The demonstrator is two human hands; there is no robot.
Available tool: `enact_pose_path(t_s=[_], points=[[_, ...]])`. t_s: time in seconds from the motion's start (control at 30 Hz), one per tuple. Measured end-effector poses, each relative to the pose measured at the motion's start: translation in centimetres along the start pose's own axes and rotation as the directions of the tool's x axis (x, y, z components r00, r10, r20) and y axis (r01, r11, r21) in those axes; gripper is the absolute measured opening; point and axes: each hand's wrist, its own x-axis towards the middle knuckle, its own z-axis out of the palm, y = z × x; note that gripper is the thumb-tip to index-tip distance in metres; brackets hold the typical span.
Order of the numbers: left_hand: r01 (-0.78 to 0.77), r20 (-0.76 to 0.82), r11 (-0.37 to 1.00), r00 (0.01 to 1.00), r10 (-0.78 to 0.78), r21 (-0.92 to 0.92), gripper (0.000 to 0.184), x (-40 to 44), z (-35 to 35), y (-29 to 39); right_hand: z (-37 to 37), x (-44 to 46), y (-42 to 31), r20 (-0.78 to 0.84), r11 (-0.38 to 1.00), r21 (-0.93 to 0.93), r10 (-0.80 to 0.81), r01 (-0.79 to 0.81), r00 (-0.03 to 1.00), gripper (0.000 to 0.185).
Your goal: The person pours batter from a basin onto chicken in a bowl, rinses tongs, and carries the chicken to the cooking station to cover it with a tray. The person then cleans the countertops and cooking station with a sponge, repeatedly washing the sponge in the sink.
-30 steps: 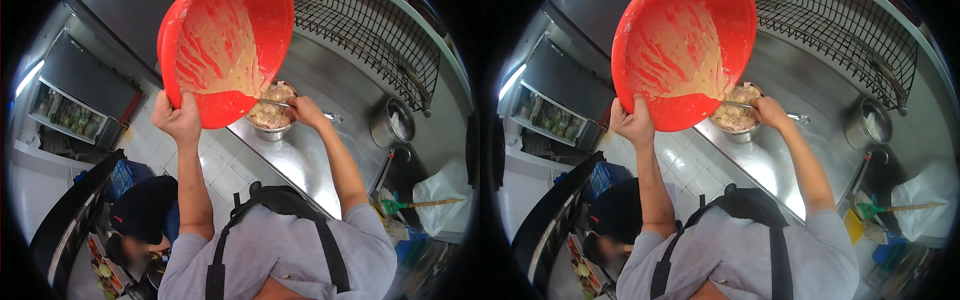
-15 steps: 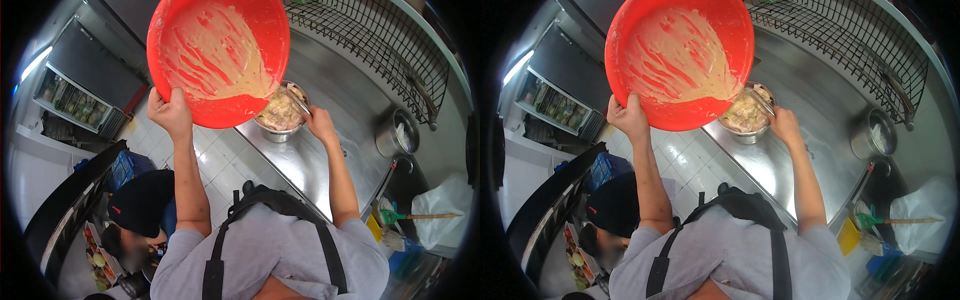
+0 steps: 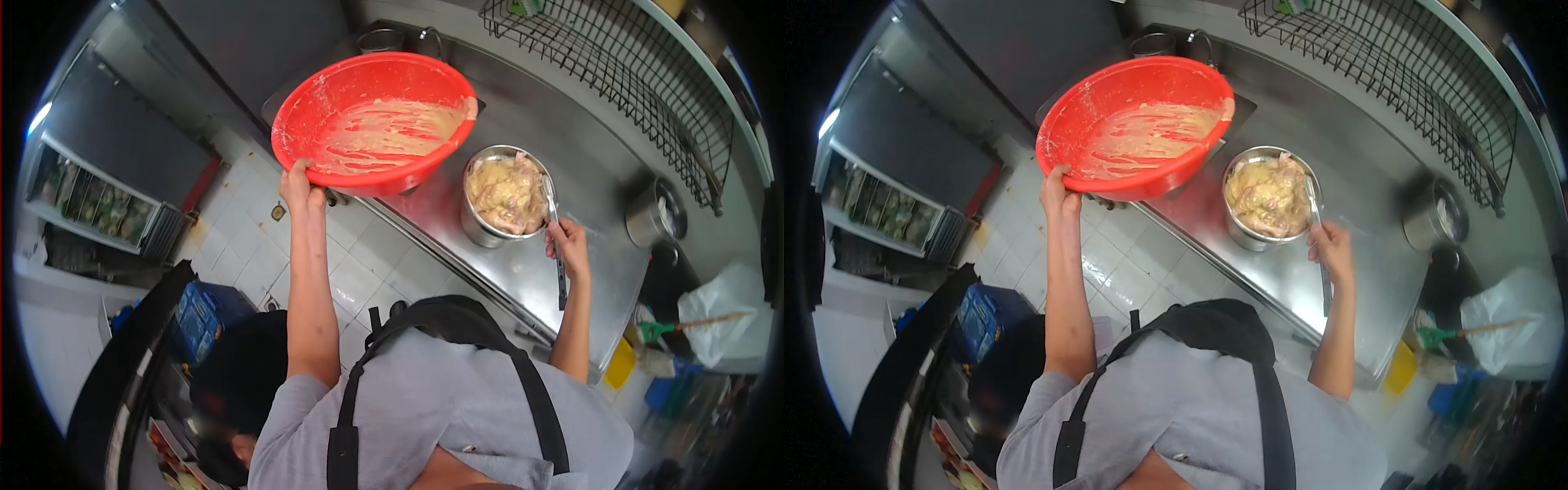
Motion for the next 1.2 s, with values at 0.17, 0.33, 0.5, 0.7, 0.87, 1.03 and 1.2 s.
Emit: enact_pose_path(t_s=[0.17,0.33,0.5,0.7,0.87,1.03,1.2], points=[[0.041,0.028,0.999,0.999,-0.041,0.023,0.028,8.0,1.6,-3.2,4.1,-2.0,-2.6,-0.103,0.992,0.124,0.012,0.001,0.995,0.024],[0.058,0.059,0.993,0.996,-0.064,0.107,0.028,14.0,4.6,-7.3,7.1,-1.8,-4.5,-0.122,0.936,0.352,0.04,0.005,0.992,0.032],[0.063,0.084,0.982,0.993,-0.079,0.179,0.026,17.8,6.6,-11.8,10.2,0.9,-6.5,-0.108,0.843,0.534,-0.011,0.067,0.994,0.036],[0.095,0.106,0.921,0.984,-0.144,0.377,0.025,22.2,6.3,-16.3,12.6,3.5,-8.4,-0.16,0.736,0.668,0.003,0.106,0.987,0.042],[0.178,0.123,0.891,0.96,-0.25,0.418,0.028,27.9,3.4,-19.8,16.6,5.7,-11.2,-0.209,0.767,0.632,0.024,0.116,0.978,0.047],[0.411,0.132,0.782,0.843,-0.522,0.469,0.033,37.6,-1.0,-22.0,25.4,10.9,-13.8,-0.111,0.736,0.675,0.036,0.049,0.993,0.043],[0.489,0.148,0.648,0.72,-0.677,0.585,0.035,47.2,-3.8,-25.9,34.1,19.8,-12.7,-0.093,0.739,0.665,0.226,-0.109,0.97,0.045]])
